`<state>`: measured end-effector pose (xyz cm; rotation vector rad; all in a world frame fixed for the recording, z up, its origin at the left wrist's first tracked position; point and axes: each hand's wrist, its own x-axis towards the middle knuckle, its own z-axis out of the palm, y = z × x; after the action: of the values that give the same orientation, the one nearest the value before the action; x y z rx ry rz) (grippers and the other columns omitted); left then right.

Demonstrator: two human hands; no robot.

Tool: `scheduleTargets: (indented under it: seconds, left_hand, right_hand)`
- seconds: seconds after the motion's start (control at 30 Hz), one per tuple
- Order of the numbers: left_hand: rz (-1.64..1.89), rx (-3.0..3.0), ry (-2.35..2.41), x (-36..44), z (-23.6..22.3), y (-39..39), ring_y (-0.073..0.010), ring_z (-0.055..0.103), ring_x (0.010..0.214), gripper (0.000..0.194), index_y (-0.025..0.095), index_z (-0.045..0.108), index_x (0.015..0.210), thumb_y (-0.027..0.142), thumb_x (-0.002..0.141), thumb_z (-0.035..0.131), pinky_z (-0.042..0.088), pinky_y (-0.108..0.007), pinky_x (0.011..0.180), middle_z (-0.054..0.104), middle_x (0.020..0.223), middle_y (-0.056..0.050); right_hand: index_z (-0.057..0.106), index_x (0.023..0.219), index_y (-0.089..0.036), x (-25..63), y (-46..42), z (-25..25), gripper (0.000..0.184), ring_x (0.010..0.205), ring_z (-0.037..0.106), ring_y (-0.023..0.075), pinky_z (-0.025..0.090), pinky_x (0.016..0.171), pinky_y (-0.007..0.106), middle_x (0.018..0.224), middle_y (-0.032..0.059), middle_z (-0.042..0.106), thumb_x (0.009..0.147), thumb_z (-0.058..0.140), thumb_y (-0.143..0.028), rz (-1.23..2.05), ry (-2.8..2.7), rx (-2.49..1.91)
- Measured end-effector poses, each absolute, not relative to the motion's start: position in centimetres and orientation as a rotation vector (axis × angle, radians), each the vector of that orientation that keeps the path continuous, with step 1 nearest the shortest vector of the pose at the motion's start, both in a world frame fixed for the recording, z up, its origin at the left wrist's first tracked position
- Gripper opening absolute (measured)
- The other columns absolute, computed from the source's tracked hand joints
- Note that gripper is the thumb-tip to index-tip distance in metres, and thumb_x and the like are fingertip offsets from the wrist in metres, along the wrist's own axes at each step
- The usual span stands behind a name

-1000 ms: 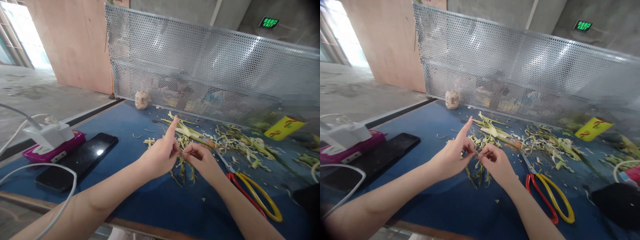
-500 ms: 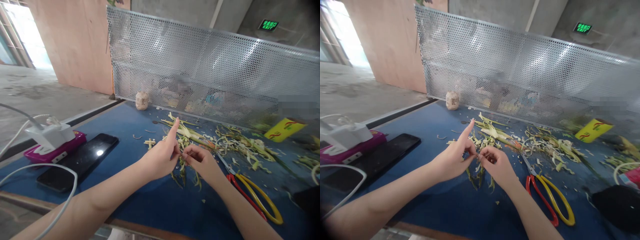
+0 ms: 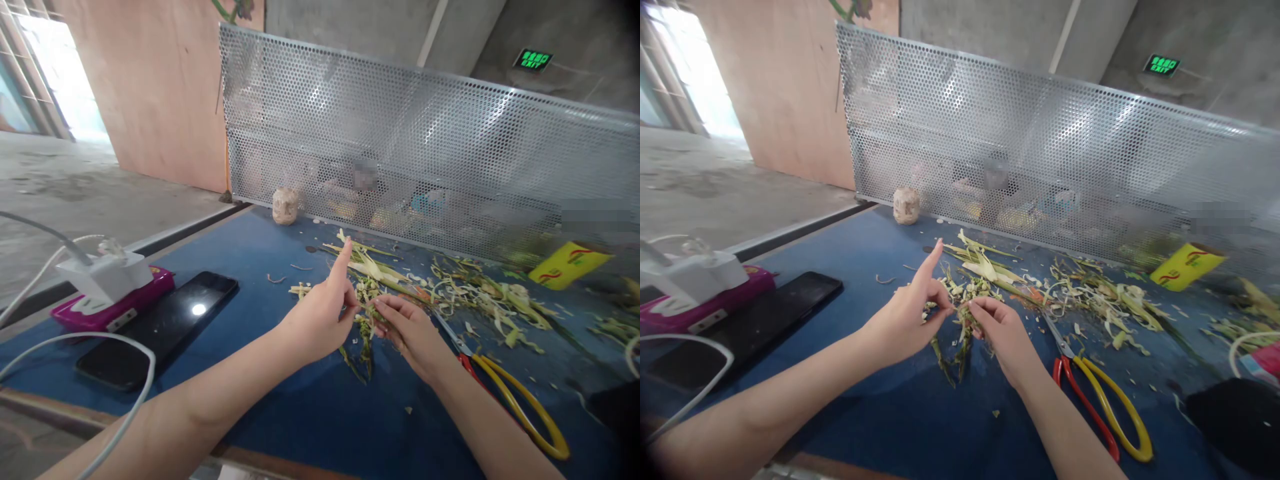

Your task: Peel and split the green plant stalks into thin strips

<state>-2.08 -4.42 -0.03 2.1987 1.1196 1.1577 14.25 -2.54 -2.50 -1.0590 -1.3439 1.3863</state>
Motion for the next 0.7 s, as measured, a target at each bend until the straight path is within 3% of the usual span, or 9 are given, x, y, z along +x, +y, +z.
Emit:
scheduleTargets:
  seconds: [0.23, 0.7]
  left_hand:
    - [1.146, 2.025, 1.222, -1.86, -0.39, -4.48, -0.0111, 0.052, 0.061, 0.086, 0.017, -0.011, 0.133, 0.011, 0.071, 0.048, 0.045, -0.027, 0.063, 0.057, 0.068, 0.001]
    - [1.186, 1.929, 1.214, -2.07, -0.43, -4.31, -0.0114, 0.053, 0.063, 0.088, 0.016, -0.012, 0.133, 0.011, 0.070, 0.050, 0.046, -0.029, 0.065, 0.058, 0.070, 0.000]
  right_hand:
    - [0.059, 0.081, -0.018, 14.54, -2.79, -2.19, 0.021, 0.072, 0.058, 0.0154, 0.046, 0.063, 0.025, 0.078, 0.0034, 0.063, 0.064, 0.064, -0.031, 0.982, -1.668, -1.103]
    - [0.063, 0.078, -0.019, 14.44, -3.15, -1.92, 0.013, 0.077, 0.061, 0.0174, 0.049, 0.070, 0.028, 0.081, 0.0042, 0.066, 0.068, 0.059, -0.027, 0.937, -1.750, -1.055]
